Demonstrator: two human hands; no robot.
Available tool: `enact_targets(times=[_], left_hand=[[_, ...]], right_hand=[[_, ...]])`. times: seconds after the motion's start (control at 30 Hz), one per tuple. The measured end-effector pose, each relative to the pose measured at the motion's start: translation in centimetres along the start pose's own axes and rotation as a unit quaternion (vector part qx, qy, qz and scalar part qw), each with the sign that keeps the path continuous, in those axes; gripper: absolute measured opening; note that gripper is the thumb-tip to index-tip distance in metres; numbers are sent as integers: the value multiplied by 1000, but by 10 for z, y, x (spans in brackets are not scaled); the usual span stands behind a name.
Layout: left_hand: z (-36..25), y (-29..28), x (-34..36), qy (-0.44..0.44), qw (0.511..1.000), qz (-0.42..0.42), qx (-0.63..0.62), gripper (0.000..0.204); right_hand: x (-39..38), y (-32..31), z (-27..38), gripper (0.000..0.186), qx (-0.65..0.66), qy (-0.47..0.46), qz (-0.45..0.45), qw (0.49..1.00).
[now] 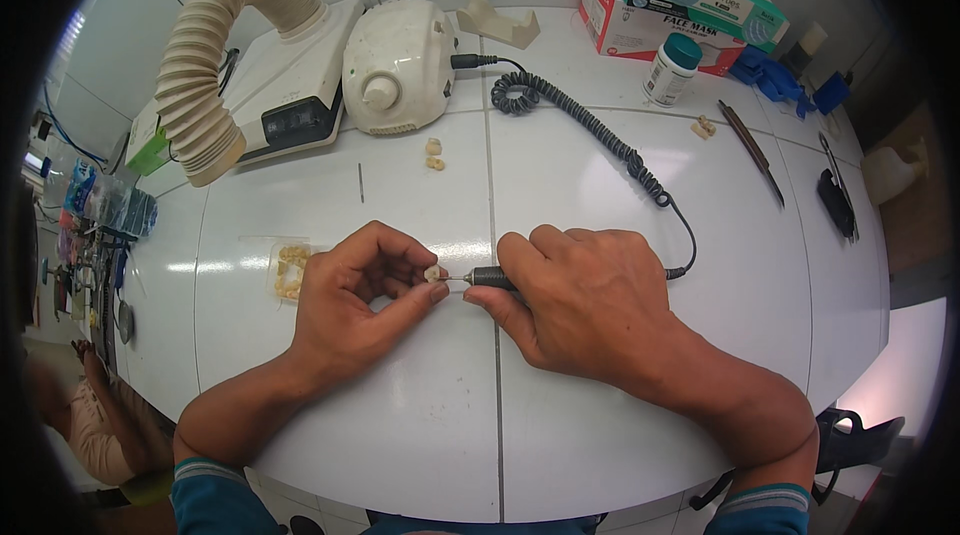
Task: The person grinds an artificial tooth using a rotary tool, sets down the tool to pick a tooth from a plastic container, and then grinds the new tooth with the rotary tool.
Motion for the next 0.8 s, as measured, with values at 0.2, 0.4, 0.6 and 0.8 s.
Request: enact_targets(times=[0.2,0.4,0.6,0.8], left_hand=[[0,0,0,11,1000,-3,18,20],[-3,0,0,27,999,-4,35,18],[-7,0,-1,23,999,2,49,20],[-4,0,-1,17,999,0,46,20]], right_hand=[[0,-1,0,45,2,-2,-6,1000],[0,0,0,45,6,-1,-5,1000],[0,-1,0,45,11,-1,-15,1000],[0,-1,-1,44,19,6,-22,1000]])
Point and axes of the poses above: each hand's wrist, its own x-axis towards the middle knuckle, its own y-axis out of the palm, z = x × y, the point moved 7 cm from there along x, towards the middle knuckle, and after that the axes turned 11 degrees about -x, right-handed, at the moved point
